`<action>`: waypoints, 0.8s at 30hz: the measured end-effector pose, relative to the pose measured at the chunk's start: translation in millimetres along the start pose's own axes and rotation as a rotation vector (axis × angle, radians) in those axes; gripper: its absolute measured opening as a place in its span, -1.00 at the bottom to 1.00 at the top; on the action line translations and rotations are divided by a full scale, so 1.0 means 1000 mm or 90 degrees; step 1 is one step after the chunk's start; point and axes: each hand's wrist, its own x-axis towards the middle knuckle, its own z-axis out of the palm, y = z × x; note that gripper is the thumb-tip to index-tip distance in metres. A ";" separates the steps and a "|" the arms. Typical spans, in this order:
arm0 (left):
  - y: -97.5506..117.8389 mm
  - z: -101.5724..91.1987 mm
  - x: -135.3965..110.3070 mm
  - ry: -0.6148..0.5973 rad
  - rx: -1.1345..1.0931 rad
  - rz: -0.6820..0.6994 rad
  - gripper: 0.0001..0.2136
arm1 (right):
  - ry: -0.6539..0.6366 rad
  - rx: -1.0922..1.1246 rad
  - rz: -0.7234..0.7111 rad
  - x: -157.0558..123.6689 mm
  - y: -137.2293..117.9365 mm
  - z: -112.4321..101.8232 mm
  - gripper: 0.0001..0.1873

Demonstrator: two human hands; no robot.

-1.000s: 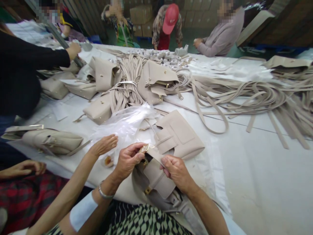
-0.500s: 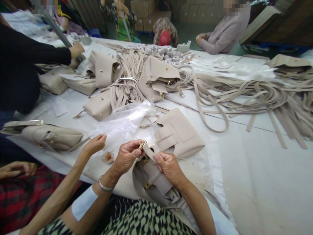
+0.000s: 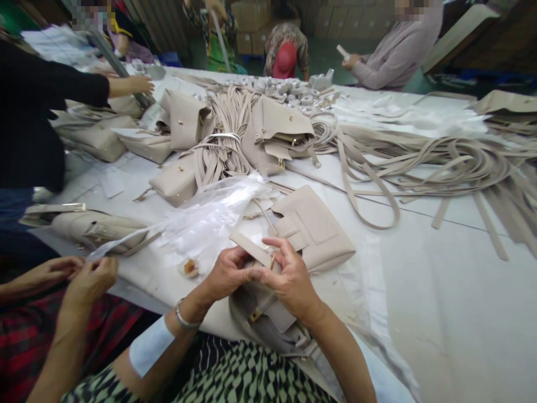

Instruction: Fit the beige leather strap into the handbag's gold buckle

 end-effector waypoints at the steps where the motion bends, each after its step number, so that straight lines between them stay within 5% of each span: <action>1: -0.001 -0.001 0.000 0.014 -0.015 0.000 -0.67 | 0.006 -0.071 -0.021 0.002 -0.003 0.000 -0.59; 6: 0.009 -0.016 0.000 0.020 -0.033 0.030 -0.56 | -0.018 -0.281 -0.073 0.011 -0.016 -0.006 -0.82; 9: 0.025 -0.014 0.001 0.051 0.012 0.037 -0.70 | -0.034 -0.332 -0.091 0.013 -0.022 -0.006 -0.87; 14: 0.044 -0.001 0.006 0.217 0.156 0.040 -0.68 | -0.028 -0.372 -0.076 0.012 -0.022 -0.003 -0.90; 19: 0.045 -0.014 0.009 0.402 0.168 0.105 -0.74 | -0.054 -0.296 0.065 0.012 -0.017 -0.023 -0.85; 24: 0.033 -0.026 0.010 0.382 0.151 0.056 -0.71 | -0.244 -0.082 0.320 0.017 -0.032 -0.043 -0.78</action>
